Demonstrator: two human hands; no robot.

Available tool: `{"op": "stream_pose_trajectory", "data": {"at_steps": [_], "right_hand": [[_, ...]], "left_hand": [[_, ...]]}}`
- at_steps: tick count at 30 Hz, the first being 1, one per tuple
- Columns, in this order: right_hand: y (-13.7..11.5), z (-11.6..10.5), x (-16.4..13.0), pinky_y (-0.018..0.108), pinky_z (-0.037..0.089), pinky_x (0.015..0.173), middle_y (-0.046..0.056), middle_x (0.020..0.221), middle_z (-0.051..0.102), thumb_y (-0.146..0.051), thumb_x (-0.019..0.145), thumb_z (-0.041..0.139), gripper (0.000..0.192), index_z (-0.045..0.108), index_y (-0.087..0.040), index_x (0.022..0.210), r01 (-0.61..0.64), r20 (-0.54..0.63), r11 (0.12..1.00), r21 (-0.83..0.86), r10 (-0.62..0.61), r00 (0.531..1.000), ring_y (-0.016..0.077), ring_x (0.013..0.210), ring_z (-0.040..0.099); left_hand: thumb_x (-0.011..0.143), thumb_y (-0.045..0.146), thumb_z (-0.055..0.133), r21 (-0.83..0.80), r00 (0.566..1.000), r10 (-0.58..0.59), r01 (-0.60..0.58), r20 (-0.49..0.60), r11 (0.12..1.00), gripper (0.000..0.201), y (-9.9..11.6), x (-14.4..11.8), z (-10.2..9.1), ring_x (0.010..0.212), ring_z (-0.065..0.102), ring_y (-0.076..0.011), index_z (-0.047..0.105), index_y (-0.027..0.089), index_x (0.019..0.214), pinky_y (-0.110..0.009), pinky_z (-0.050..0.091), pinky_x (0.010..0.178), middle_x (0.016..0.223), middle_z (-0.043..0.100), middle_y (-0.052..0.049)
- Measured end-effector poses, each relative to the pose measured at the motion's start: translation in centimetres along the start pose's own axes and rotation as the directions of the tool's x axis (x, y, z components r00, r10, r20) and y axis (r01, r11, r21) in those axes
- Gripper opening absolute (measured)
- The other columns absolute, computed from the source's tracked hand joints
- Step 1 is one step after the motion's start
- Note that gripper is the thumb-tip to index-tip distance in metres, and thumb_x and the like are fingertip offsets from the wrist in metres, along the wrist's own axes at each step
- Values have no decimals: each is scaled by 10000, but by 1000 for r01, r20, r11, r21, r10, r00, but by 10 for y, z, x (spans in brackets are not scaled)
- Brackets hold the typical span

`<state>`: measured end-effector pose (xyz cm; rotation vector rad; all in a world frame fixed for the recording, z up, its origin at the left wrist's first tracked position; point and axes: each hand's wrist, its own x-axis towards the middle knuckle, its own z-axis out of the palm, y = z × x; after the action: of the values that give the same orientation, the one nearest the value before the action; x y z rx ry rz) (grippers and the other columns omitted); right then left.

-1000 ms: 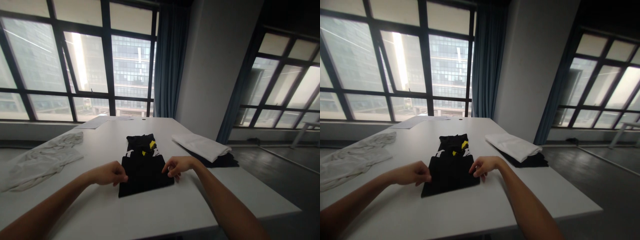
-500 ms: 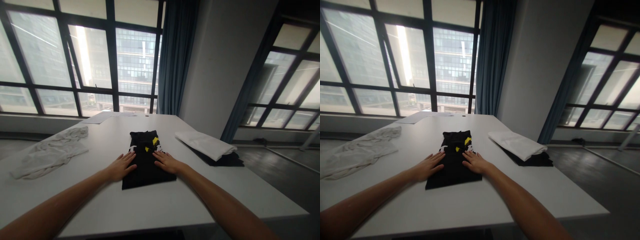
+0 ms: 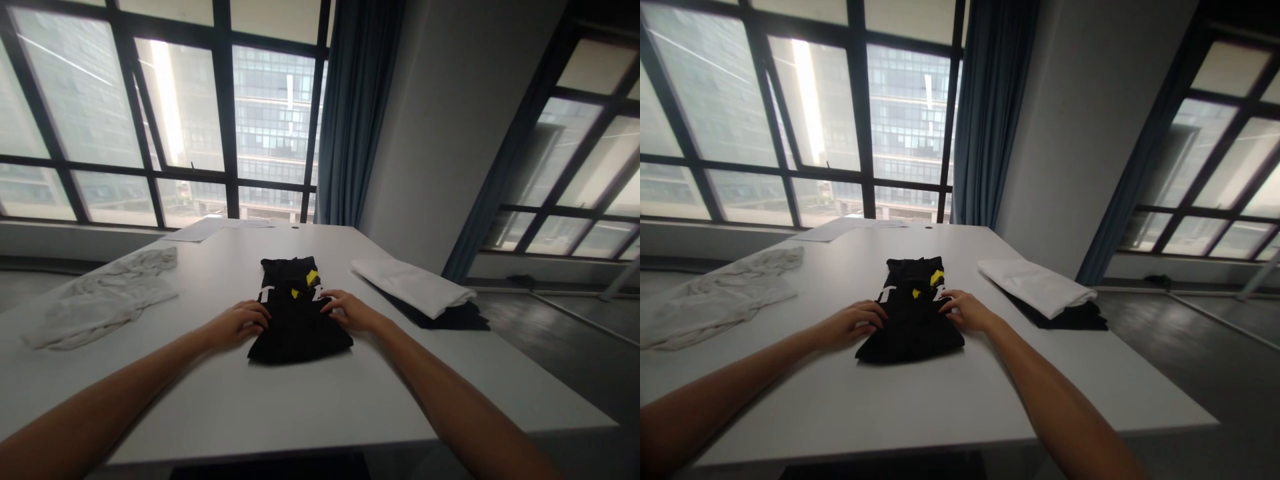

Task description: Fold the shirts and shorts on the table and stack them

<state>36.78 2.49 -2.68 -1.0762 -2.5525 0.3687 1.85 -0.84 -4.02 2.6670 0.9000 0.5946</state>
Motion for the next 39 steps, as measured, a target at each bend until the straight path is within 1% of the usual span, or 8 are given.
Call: {"op": "stream_pose_trajectory", "data": {"at_steps": [5, 9, 14, 18, 21, 28, 33, 39], "right_hand": [[-8, -3, 1, 431, 365, 1101, 122, 1334, 588, -156, 858, 583, 206, 769, -189, 942, 45, -48, 999, 30, -43, 998, 263, 1263, 516], [-12, -17, -3, 423, 365, 1100, 123, 1266, 636, -425, 867, 639, 272, 770, -188, 897, 79, 85, 958, 275, -106, 991, 269, 1240, 537], [-1, -5, 17, 462, 475, 969, 120, 1053, 717, -735, 725, 647, 623, 743, -160, 945, -20, 25, 782, 623, 5, 1000, 305, 1058, 639], [8, 20, 39, 421, 532, 850, 114, 1037, 707, -654, 840, 562, 603, 655, -161, 1174, -207, -163, 739, 641, 394, 904, 245, 905, 671], [7, 31, 43, 373, 533, 835, 107, 1036, 704, -469, 860, 613, 464, 634, -171, 1215, -295, -212, 797, 528, 460, 862, 211, 865, 669], [-12, 26, 36, 326, 548, 822, 76, 1098, 694, -163, 721, 674, 384, 697, -184, 1104, -214, -292, 912, 350, 323, 900, 189, 876, 661], [-14, 30, 42, 306, 542, 832, 78, 1040, 680, -155, 798, 585, 219, 721, -170, 969, -95, -538, 957, 275, 235, 809, 185, 943, 644], [-20, 33, 39, 323, 477, 936, 124, 1113, 657, -320, 902, 568, 275, 705, -146, 1064, -262, -428, 944, 200, 325, 844, 215, 1026, 626]], "left_hand": [[971, 429, 422, -16, 998, -44, 43, -43, 999, 367, 1, -3, -6, 960, 627, -219, 697, 189, 1007, -357, 464, 933, 1031, 711, -103], [923, 566, 483, -232, 992, -86, 105, 94, 967, 454, 9, -8, -30, 852, 644, -209, 717, 181, 978, -324, 499, 828, 919, 733, -75], [728, 719, 650, -641, 973, -232, 188, 16, 744, 613, 14, 6, -39, 854, 667, -269, 692, 135, 912, -384, 534, 794, 856, 727, -90], [732, 730, 607, -722, 793, -603, 364, -92, 588, 739, 0, 15, -26, 880, 684, -268, 608, 148, 1189, -401, 552, 783, 1060, 709, -130], [688, 651, 674, -648, 656, -743, 511, -130, 565, 851, -17, 11, -13, 860, 688, -254, 490, 154, 1354, -356, 563, 700, 1163, 674, -157], [608, 432, 768, -383, 732, -622, 509, -278, 771, 738, -25, 9, -3, 823, 694, -236, 613, 189, 1287, -338, 576, 740, 1222, 676, -99], [726, 448, 642, -283, 729, -565, 490, -386, 825, 592, -26, 15, 0, 907, 692, -241, 644, 179, 1254, -371, 572, 845, 1362, 604, -99], [824, 543, 550, -52, 768, -520, 542, -374, 839, 582, -24, 13, 6, 1218, 580, -328, 647, 156, 1247, -443, 475, 1032, 1464, 501, -148]]}}
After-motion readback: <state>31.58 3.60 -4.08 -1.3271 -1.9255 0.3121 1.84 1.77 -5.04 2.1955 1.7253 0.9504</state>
